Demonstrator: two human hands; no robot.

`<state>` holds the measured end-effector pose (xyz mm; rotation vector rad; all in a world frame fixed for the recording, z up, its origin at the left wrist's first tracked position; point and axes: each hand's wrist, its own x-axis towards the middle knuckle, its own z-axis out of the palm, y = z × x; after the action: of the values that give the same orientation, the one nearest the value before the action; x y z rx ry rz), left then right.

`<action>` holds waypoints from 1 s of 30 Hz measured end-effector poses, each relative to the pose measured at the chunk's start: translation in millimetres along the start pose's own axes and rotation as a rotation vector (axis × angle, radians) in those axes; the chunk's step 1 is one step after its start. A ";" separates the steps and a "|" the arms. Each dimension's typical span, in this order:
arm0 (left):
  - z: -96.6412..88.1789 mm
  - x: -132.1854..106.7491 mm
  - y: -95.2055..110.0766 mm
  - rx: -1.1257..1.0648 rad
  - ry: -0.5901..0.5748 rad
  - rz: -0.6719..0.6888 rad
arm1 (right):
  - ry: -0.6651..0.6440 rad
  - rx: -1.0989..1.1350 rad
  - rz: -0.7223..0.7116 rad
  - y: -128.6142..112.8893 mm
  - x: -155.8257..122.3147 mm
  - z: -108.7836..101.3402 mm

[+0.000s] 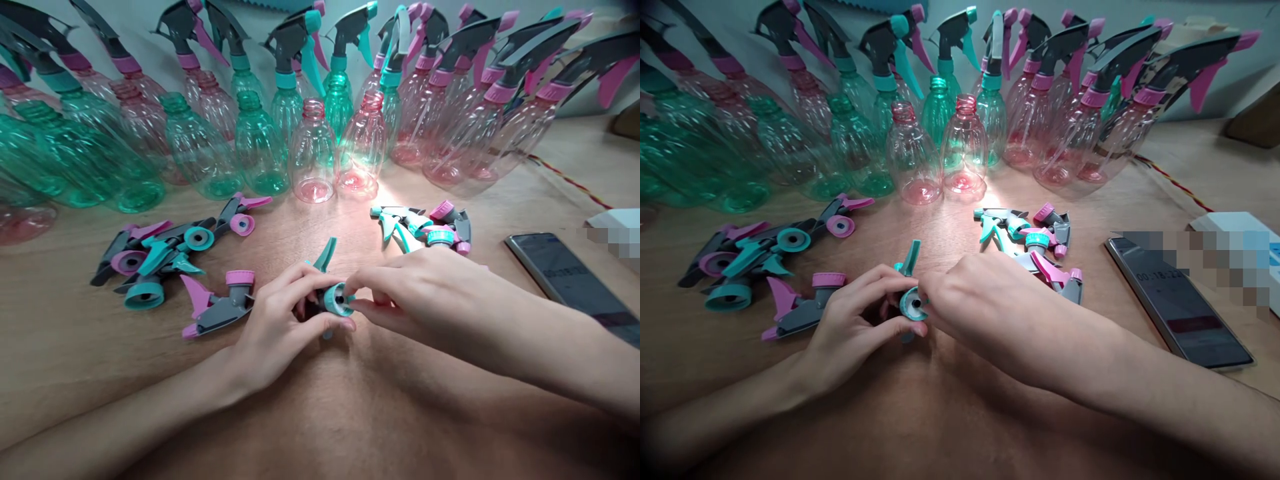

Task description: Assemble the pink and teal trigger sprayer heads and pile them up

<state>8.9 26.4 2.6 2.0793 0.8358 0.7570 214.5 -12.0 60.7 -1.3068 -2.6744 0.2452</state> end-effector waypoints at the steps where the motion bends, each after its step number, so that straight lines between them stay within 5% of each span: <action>1: 0.2 -0.3 -0.4 0.001 0.000 0.004 | 0.010 0.028 0.002 0.5 -0.1 2.0; 9: 0.0 0.7 0.3 0.033 0.060 0.007 | 0.144 0.259 0.163 -1.4 16.0 18.9; 19: 3.1 -1.1 3.2 0.055 0.035 0.101 | 0.004 -0.003 0.052 -5.9 4.0 -4.7; 30: 12.1 0.5 6.0 0.178 0.062 0.212 | 0.031 0.150 0.132 4.0 0.6 -22.9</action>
<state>19.9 18.7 1.0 2.3408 0.7464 0.8918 222.0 -7.3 82.2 -1.4289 -2.4925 0.4290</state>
